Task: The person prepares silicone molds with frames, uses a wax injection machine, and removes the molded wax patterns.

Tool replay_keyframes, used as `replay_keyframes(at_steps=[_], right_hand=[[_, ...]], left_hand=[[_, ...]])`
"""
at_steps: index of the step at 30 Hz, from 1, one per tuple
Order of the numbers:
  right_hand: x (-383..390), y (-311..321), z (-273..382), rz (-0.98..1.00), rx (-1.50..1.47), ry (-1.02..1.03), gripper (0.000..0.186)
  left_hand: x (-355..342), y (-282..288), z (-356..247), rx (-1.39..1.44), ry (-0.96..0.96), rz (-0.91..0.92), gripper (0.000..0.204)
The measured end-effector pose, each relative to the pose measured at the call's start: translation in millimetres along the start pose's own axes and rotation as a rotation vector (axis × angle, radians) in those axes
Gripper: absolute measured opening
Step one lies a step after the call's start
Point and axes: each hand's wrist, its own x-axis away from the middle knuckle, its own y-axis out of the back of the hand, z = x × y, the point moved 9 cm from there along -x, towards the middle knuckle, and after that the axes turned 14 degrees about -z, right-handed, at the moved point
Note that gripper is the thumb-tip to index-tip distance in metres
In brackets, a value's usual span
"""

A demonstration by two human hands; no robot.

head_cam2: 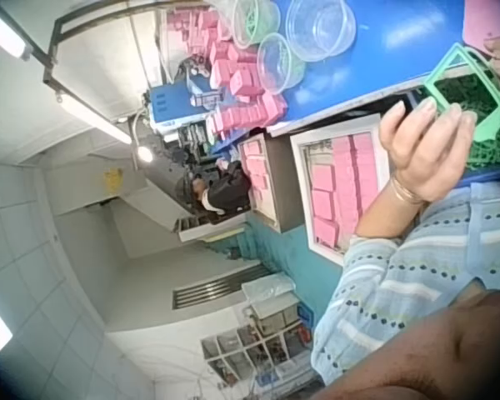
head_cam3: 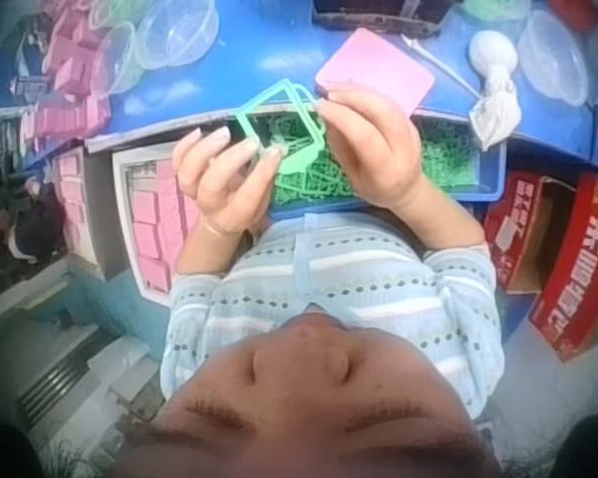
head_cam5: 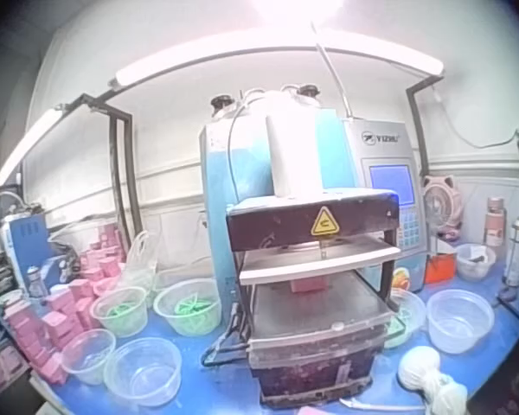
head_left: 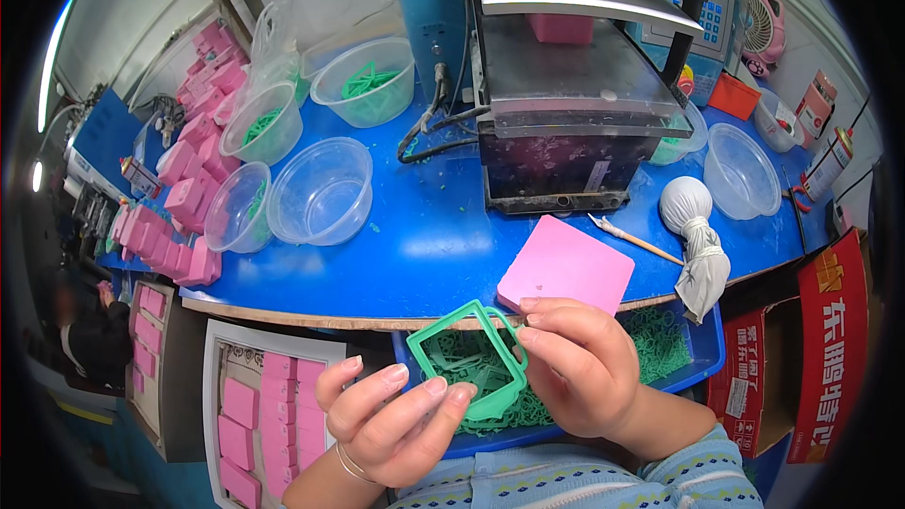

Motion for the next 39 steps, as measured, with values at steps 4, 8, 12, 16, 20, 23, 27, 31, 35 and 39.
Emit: replay_keyframes(at_steps=[4,8,12,16,20,23,27,31,35,39], right_hand=[[-0.1,-0.1,-0.3,-0.001,0.005,-0.004,0.036],[-0.4,-0.9,-0.9,0.007,0.006,-0.007,0.036],[-0.5,-3.0,-2.9,0.033,0.006,-0.021,0.037],[-2.9,-2.4,-14.6,0.119,0.072,-0.09,0.043],[-0.8,6.7,-32.0,0.253,0.2,-0.158,0.052],[12.4,6.6,-51.4,0.405,0.31,-0.233,0.062],[21.7,11.1,-57.4,0.404,0.367,-0.186,0.058],[29.0,8.7,-60.9,0.358,0.323,-0.155,0.054],[22.9,14.2,-59.1,0.315,0.264,-0.21,0.048],[25.0,15.9,-62.5,0.299,0.209,-0.257,0.05]], left_hand=[[-0.3,0.5,-0.3,0.002,0.0,-0.001,0.017],[-0.3,0.2,0.0,0.008,0.0,-0.007,0.016],[-2.7,-1.7,2.2,0.027,0.004,0.0,0.02],[-3.0,-16.7,30.0,0.197,0.191,0.083,0.023],[-4.1,-41.2,93.3,0.345,0.65,0.158,0.02],[0.4,-65.3,146.0,0.53,1.309,0.15,0.012],[-31.4,-107.8,217.1,0.589,1.288,0.08,0.02],[-51.7,-139.2,279.6,0.561,1.315,-0.032,0.021],[-47.8,-173.2,326.1,0.537,1.39,-0.097,0.02],[-49.5,-198.4,342.1,0.499,1.313,-0.033,0.02]])
